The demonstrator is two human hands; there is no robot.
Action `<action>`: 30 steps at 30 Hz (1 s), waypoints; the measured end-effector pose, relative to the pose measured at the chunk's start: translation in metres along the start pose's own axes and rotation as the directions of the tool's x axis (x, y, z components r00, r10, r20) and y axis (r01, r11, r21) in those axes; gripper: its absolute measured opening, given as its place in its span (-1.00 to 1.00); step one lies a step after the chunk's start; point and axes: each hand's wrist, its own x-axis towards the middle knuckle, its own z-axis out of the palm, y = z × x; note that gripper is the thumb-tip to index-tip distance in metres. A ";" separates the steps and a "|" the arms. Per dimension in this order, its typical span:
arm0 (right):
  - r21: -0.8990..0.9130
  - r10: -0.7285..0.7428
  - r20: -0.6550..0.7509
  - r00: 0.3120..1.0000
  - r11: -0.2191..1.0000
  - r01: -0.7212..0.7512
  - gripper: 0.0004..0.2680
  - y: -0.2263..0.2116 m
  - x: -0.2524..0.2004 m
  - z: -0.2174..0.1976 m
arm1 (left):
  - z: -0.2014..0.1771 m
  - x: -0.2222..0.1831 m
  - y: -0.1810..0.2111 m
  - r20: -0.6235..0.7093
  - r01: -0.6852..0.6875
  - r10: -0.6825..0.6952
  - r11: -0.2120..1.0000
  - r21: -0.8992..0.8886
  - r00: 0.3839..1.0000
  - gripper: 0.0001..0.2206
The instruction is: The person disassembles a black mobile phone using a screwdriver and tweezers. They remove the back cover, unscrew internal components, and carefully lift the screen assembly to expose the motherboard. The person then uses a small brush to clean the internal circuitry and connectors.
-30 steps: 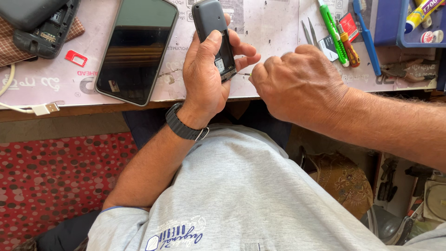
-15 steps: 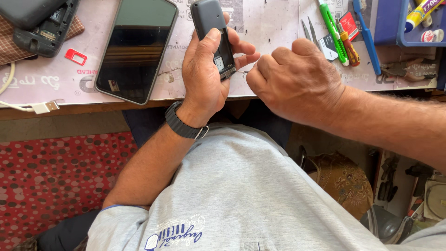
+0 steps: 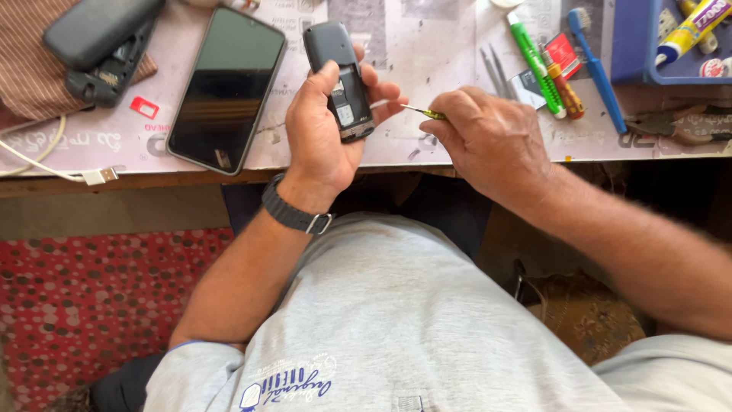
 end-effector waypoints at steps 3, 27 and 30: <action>0.117 0.113 -0.107 0.988 0.988 -0.100 -0.85 0.005 -0.015 0.000 | 0.011 0.006 0.008 0.056 -0.003 -0.019 0.934 0.358 0.998 -0.69; 0.790 0.368 -0.162 0.916 0.604 -0.102 -0.88 -0.023 0.015 0.053 | 0.013 0.012 0.020 0.119 -0.005 -0.017 0.984 0.178 0.993 -0.65; 0.770 0.395 -0.184 0.900 0.627 -0.118 -0.87 -0.026 0.015 0.056 | 0.008 0.013 0.013 0.117 0.013 -0.030 0.990 0.138 0.993 -0.64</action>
